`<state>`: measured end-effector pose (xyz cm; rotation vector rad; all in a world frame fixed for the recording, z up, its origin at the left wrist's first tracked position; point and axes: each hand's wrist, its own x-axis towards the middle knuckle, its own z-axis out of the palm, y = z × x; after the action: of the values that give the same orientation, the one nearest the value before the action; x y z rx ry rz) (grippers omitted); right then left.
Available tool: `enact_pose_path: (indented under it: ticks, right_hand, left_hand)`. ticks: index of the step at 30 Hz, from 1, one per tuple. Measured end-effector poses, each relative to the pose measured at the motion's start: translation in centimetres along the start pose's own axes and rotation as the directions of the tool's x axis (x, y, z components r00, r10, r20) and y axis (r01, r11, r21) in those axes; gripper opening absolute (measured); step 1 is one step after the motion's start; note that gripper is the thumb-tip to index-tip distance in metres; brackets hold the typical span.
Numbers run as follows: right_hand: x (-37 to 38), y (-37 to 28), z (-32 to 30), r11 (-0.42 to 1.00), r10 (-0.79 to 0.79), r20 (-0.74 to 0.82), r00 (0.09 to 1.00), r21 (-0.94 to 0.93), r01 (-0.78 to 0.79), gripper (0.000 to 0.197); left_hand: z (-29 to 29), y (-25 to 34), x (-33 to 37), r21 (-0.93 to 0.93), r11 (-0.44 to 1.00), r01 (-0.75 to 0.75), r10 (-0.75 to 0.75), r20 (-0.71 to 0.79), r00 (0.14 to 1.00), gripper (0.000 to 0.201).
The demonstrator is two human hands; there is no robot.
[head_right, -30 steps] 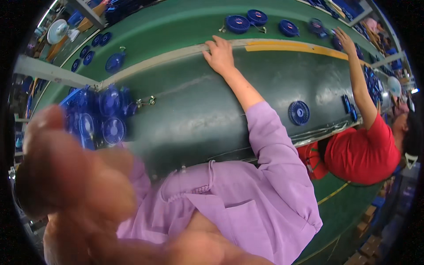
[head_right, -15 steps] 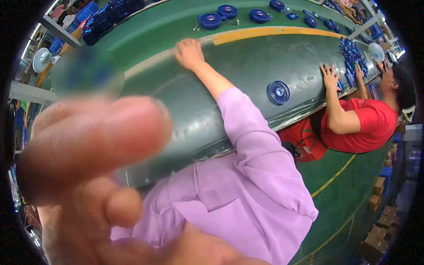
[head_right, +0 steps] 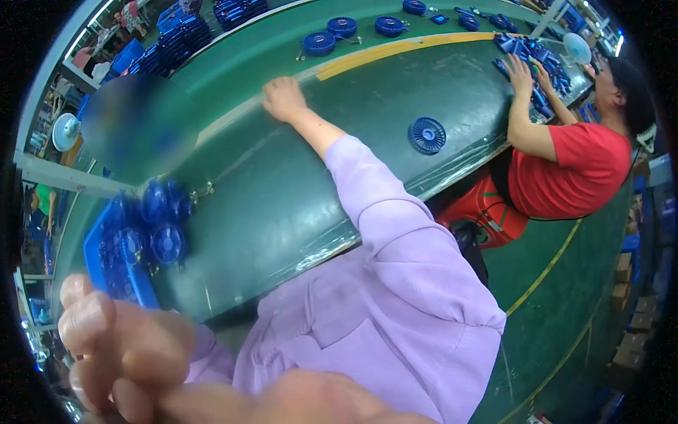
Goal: The person assembles portable electric fans along a conveyor line by hand, fitting the fan blades and housings together, snapping the fan guards in place, and setting the assembled units onto the conveyor belt.
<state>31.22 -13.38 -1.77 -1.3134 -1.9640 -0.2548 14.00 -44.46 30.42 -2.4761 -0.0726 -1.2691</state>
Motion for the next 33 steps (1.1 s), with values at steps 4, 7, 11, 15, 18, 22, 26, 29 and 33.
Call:
enact_pose_path:
  ticks: [4,7,11,15,18,22,26,29,33]
  right_hand:
    - [0.3,0.4,0.4,0.999,-0.026,-0.003,1.000,0.037,0.026,0.031]
    - [0.1,2.6,0.0,1.000,0.025,-0.009,1.000,0.006,-0.025,0.031]
    - [0.9,1.7,1.2,0.999,-0.010,0.013,1.000,0.044,0.010,0.030]
    - [0.5,2.5,0.0,0.999,-0.033,-0.040,0.999,0.020,0.034,0.029]
    - [0.3,1.8,0.7,0.999,-0.032,-0.023,0.999,0.016,0.032,0.027]
    - [-0.1,1.0,-0.5,0.999,0.033,0.042,0.999,-0.025,-0.032,0.030]
    - [-0.1,0.7,0.4,0.998,0.043,0.076,0.996,-0.039,-0.040,0.031]
    - [0.1,0.0,0.8,0.998,0.031,0.077,0.997,-0.057,-0.026,0.030]
    - [0.3,1.8,0.5,0.999,-0.037,-0.016,0.999,-0.036,0.036,0.031]
  left_hand:
    - [0.2,3.3,0.1,-0.282,0.881,0.381,-0.412,-0.057,0.909,0.036]
    - [-0.2,4.0,-0.4,-0.276,0.832,0.482,-0.510,-0.033,0.860,0.034]
    - [-2.3,6.0,-0.1,-0.181,0.771,0.611,-0.624,-0.020,0.781,0.033]
    - [-2.4,6.8,0.0,-0.172,0.709,0.684,-0.692,0.017,0.722,0.031]
    - [-1.7,6.2,0.9,-0.214,0.706,0.675,-0.680,0.062,0.730,0.031]
    - [-0.2,6.6,2.4,-0.281,0.722,0.632,-0.631,0.107,0.768,0.030]
    - [-0.4,9.1,3.1,-0.173,0.509,0.843,-0.857,-0.011,0.515,0.042]
    - [-1.3,9.8,-0.4,-0.431,0.413,0.802,-0.890,-0.003,0.457,0.013]
    - [-1.6,9.9,0.1,-0.159,0.501,0.851,-0.865,-0.044,0.501,0.013]
